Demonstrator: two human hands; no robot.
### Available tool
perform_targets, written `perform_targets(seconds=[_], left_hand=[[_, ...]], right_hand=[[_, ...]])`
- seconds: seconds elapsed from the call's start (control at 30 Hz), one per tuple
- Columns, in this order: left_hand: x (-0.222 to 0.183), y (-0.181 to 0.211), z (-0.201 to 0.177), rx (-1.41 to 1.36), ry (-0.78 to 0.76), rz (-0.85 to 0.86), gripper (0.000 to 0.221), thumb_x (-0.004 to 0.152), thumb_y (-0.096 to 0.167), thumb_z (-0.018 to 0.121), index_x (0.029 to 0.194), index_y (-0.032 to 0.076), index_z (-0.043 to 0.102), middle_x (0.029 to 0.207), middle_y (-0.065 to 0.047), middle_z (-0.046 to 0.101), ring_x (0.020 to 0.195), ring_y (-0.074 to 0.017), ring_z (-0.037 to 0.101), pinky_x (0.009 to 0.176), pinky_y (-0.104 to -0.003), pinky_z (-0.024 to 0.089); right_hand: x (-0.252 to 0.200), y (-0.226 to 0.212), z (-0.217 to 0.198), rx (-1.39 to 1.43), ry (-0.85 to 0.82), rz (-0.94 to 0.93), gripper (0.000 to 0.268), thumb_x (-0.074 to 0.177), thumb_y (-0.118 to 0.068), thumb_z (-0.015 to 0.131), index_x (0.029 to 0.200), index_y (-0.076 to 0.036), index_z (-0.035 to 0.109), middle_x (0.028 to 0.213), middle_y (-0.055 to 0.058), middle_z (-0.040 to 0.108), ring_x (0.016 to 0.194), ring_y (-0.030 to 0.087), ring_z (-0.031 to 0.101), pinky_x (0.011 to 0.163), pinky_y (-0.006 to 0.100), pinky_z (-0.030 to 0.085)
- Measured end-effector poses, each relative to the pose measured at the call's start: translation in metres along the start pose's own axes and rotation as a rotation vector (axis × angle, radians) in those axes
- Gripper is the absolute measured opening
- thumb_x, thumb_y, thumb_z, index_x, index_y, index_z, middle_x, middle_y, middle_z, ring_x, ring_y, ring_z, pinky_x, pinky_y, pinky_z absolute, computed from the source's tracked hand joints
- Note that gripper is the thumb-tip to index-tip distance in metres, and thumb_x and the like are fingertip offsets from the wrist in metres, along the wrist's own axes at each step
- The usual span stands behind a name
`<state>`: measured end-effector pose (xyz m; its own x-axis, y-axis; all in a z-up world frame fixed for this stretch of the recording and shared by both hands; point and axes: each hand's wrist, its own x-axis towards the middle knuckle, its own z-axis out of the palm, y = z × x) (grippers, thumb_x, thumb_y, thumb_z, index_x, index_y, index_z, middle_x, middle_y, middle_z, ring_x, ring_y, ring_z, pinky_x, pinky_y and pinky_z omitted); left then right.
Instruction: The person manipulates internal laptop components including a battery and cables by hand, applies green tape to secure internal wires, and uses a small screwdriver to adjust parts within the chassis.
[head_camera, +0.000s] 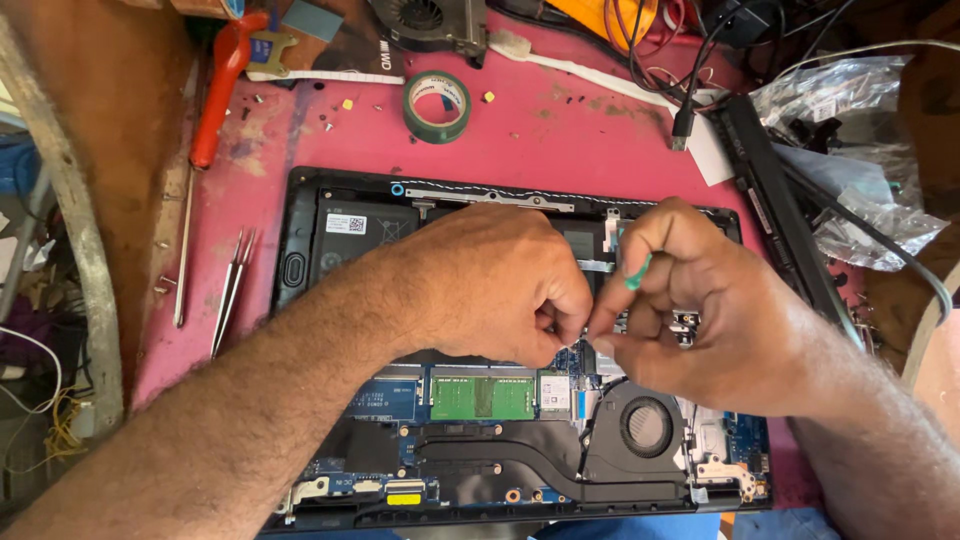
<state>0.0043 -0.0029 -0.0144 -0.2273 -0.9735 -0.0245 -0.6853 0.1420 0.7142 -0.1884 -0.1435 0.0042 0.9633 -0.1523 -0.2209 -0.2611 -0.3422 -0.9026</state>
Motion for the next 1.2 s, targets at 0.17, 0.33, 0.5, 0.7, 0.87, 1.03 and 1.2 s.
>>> perform_targets(seconds=[0.17,0.33,0.5,0.7,0.87,1.03,1.2], left_hand=[[0.0,0.0,0.001,0.032,0.002,0.025,0.007,0.067,0.019,0.079,0.072,0.022,0.077,0.061,0.006,0.072,0.061,-0.0143,0.071,0.064,-0.038,0.055],[0.001,0.002,0.0,0.038,-0.04,-0.039,0.006,0.066,0.019,0.08,0.071,0.022,0.078,0.061,0.005,0.073,0.061,-0.0137,0.072,0.068,-0.037,0.056],[0.0,0.002,-0.002,-0.022,-0.044,-0.102,0.013,0.069,0.021,0.081,0.081,0.024,0.078,0.069,0.007,0.075,0.064,-0.011,0.073,0.067,-0.035,0.058],[0.0,0.003,-0.004,-0.011,-0.039,-0.097,0.018,0.067,0.017,0.081,0.083,0.024,0.078,0.07,0.007,0.076,0.065,-0.0113,0.073,0.067,-0.035,0.058],[0.002,0.002,-0.003,0.004,-0.05,-0.092,0.011,0.068,0.014,0.079,0.076,0.021,0.076,0.067,0.007,0.075,0.064,-0.0112,0.072,0.068,-0.035,0.058],[0.001,0.002,-0.003,-0.025,-0.039,-0.086,0.019,0.066,0.017,0.08,0.083,0.025,0.078,0.067,0.008,0.075,0.065,-0.0112,0.073,0.07,-0.035,0.057],[0.0,0.001,-0.002,0.019,-0.023,-0.041,0.022,0.066,0.017,0.079,0.086,0.027,0.08,0.067,0.006,0.075,0.066,-0.0134,0.072,0.072,-0.037,0.057]], right_hand=[[-0.004,0.002,0.001,0.043,-0.063,-0.032,0.047,0.081,0.007,0.075,0.114,-0.006,0.045,0.093,0.008,0.081,0.062,0.0,0.067,0.046,0.016,0.048],[-0.005,-0.003,-0.001,-0.044,-0.194,-0.017,0.035,0.085,0.001,0.077,0.107,-0.008,0.053,0.09,0.0,0.085,0.056,-0.001,0.073,0.038,0.015,0.048],[-0.007,-0.009,0.002,-0.404,-0.225,-0.044,0.028,0.087,-0.012,0.079,0.111,-0.016,0.064,0.064,-0.009,0.074,0.053,0.001,0.075,0.045,0.021,0.055],[-0.007,-0.009,0.005,-0.571,-0.196,-0.271,0.028,0.086,-0.012,0.077,0.108,-0.015,0.061,0.073,-0.006,0.074,0.057,0.009,0.075,0.048,0.027,0.055],[-0.009,-0.007,0.002,-0.681,-0.212,-0.251,0.025,0.087,-0.016,0.079,0.105,-0.016,0.061,0.068,-0.007,0.072,0.059,0.012,0.075,0.051,0.033,0.054],[-0.01,-0.007,0.002,-0.725,-0.249,-0.25,0.025,0.084,-0.012,0.078,0.105,-0.017,0.065,0.066,-0.005,0.071,0.059,0.016,0.074,0.051,0.036,0.053],[-0.007,-0.012,0.002,-0.528,-0.159,-0.343,0.027,0.082,-0.004,0.074,0.105,-0.013,0.062,0.083,-0.004,0.075,0.067,0.012,0.078,0.057,0.028,0.06]])
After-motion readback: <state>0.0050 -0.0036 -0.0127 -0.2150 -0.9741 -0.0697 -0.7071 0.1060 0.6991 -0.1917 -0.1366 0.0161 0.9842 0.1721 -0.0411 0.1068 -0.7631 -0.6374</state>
